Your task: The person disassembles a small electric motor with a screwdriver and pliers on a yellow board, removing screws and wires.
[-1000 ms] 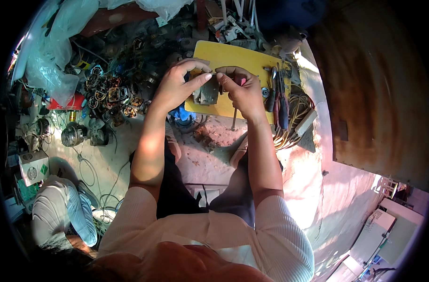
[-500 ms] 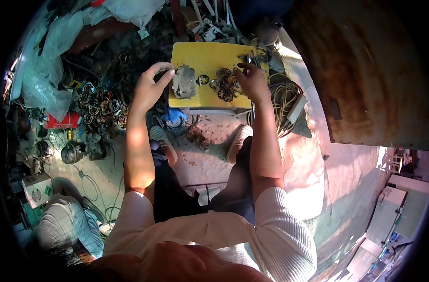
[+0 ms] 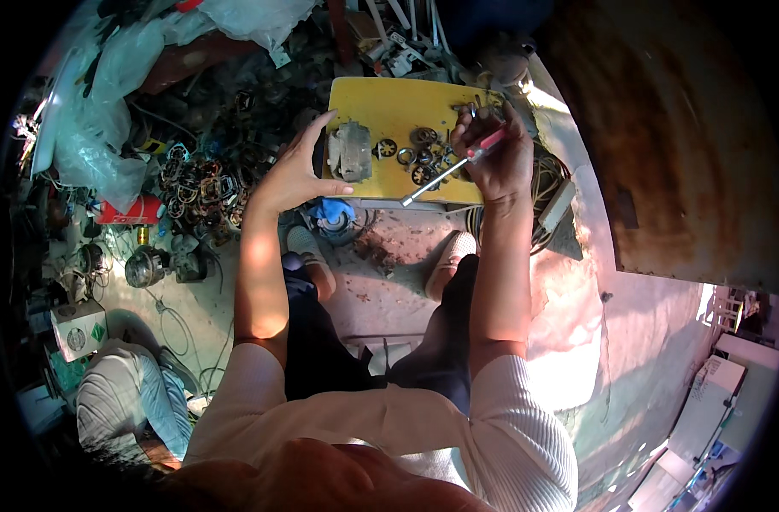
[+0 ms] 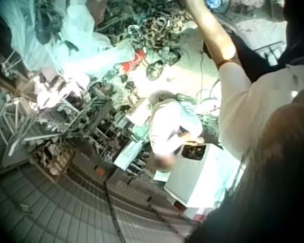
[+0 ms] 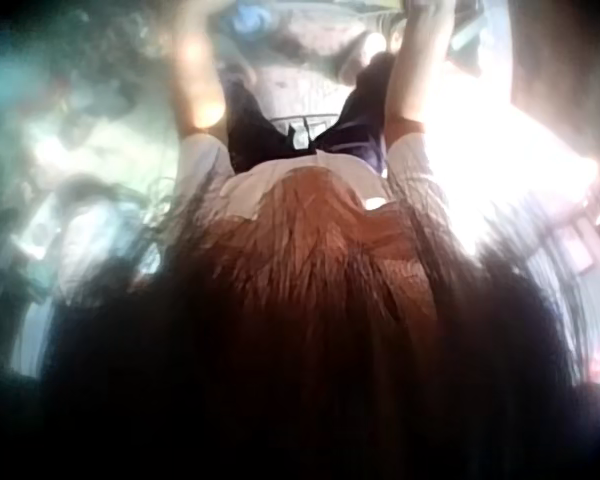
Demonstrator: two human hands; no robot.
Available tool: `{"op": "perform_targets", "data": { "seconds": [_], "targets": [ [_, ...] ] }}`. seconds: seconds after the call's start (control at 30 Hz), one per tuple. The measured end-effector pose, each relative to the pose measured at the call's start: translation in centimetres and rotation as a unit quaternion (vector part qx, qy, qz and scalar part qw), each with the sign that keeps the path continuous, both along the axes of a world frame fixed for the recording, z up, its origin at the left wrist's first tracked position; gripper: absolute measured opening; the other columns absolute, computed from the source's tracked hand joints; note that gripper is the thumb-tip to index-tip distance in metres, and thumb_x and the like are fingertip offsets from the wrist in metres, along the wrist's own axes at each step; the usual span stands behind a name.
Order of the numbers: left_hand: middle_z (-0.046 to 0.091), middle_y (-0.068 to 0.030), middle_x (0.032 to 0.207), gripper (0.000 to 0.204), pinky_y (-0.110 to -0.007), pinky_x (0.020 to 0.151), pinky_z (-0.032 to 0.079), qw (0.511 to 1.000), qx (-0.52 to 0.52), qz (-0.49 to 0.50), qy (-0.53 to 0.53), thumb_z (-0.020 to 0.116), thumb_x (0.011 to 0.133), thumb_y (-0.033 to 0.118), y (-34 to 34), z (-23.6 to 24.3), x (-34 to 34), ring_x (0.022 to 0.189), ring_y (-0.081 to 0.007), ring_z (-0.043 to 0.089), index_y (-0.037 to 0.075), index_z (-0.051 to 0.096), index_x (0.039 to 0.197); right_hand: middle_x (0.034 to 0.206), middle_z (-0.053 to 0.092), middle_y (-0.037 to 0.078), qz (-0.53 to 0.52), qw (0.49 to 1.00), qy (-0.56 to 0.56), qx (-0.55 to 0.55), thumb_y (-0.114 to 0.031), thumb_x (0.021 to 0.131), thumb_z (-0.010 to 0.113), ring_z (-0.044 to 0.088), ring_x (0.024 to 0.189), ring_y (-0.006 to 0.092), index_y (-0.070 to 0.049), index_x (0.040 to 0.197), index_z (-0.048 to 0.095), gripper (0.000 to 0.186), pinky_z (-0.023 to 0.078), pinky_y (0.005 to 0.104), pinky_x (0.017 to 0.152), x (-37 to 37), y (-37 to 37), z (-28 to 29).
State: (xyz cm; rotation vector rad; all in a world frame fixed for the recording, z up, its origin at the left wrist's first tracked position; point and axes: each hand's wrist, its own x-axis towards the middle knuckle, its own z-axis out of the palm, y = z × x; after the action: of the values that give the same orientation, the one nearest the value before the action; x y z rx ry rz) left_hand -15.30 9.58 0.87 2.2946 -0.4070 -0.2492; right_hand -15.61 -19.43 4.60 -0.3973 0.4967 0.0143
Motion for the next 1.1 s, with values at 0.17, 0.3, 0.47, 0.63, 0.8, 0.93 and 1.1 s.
{"op": "perform_targets", "data": {
  "seconds": [0.17,0.3,0.47,0.63,0.8,0.93,1.1],
  "targets": [
    [0.044,-0.0172,0.145,0.102,-0.060,0.116,0.010,0.999,0.044,0.011,-0.007,0.086,0.059,0.036,-1.2,-0.1,0.4,0.139,-0.0372,0.034,0.020,0.034,0.146,0.090,0.066,0.018,0.143,0.978,-0.155,0.008,-0.054,0.095,0.051,0.061,0.070,0.0254,-0.002,0.096,0.063,0.053,0.047,0.0312,0.056,-0.2,-4.2,-3.6],
    [0.050,-0.0190,0.139,0.099,-0.057,0.115,0.016,0.998,0.042,0.008,-0.041,0.087,0.062,0.036,-1.1,-0.6,0.5,0.136,-0.0375,0.040,0.018,0.037,0.145,0.091,0.067,0.017,0.103,0.989,-0.097,-0.033,-0.062,0.093,0.051,0.061,0.068,0.0194,0.001,0.103,0.060,0.064,0.049,0.0243,0.054,-0.2,-3.5,-3.0],
    [0.054,-0.0181,0.134,0.095,-0.052,0.114,0.021,0.992,0.059,0.010,-0.113,0.088,0.058,0.037,-1.1,-0.7,0.7,0.131,-0.0365,0.043,0.014,0.045,0.139,0.099,0.068,0.016,0.074,0.986,-0.110,-0.105,-0.043,0.096,0.059,0.068,0.081,0.0169,0.008,0.113,0.058,0.055,0.060,0.0218,0.070,-0.4,-2.6,-2.9],
    [0.057,-0.0178,0.129,0.082,-0.043,0.111,0.030,0.999,0.013,0.022,-0.035,0.085,0.062,0.042,-0.5,0.6,1.3,0.128,-0.0344,0.045,0.010,0.056,0.132,0.097,0.069,0.012,0.023,0.982,-0.088,-0.168,-0.035,0.096,0.062,0.069,0.082,0.0167,0.006,0.113,0.059,0.044,0.061,0.0213,0.071,-0.4,-2.8,-3.4],
    [0.057,-0.0212,0.129,0.076,-0.041,0.106,0.037,0.999,-0.015,0.024,0.045,0.079,0.070,0.049,0.7,-0.8,2.2,0.126,-0.0328,0.049,0.003,0.060,0.127,0.089,0.068,0.009,0.026,0.974,-0.084,-0.210,-0.033,0.095,0.064,0.068,0.080,0.0145,0.000,0.104,0.060,0.035,0.059,0.0203,0.068,-0.6,-2.3,-2.9],
    [0.060,-0.0240,0.127,0.083,-0.040,0.106,0.038,0.998,-0.001,0.033,0.045,0.077,0.069,0.056,0.6,-0.8,2.6,0.123,-0.0334,0.054,-0.001,0.059,0.127,0.087,0.067,0.007,0.039,0.952,-0.080,-0.291,-0.033,0.097,0.062,0.066,0.077,0.0128,-0.004,0.102,0.059,0.030,0.057,0.0210,0.065,-0.7,-1.6,-3.6],
    [0.064,-0.0224,0.122,0.084,-0.036,0.099,0.045,0.994,-0.077,-0.013,0.082,0.078,0.070,0.056,0.9,-1.7,3.6,0.113,-0.0287,0.062,-0.003,0.060,0.126,0.083,0.065,0.005,0.051,0.933,-0.045,-0.353,-0.035,0.098,0.059,0.063,0.070,0.0111,-0.005,0.104,0.057,0.031,0.055,0.0208,0.063,-0.3,-0.6,-4.0]
  ]
}}
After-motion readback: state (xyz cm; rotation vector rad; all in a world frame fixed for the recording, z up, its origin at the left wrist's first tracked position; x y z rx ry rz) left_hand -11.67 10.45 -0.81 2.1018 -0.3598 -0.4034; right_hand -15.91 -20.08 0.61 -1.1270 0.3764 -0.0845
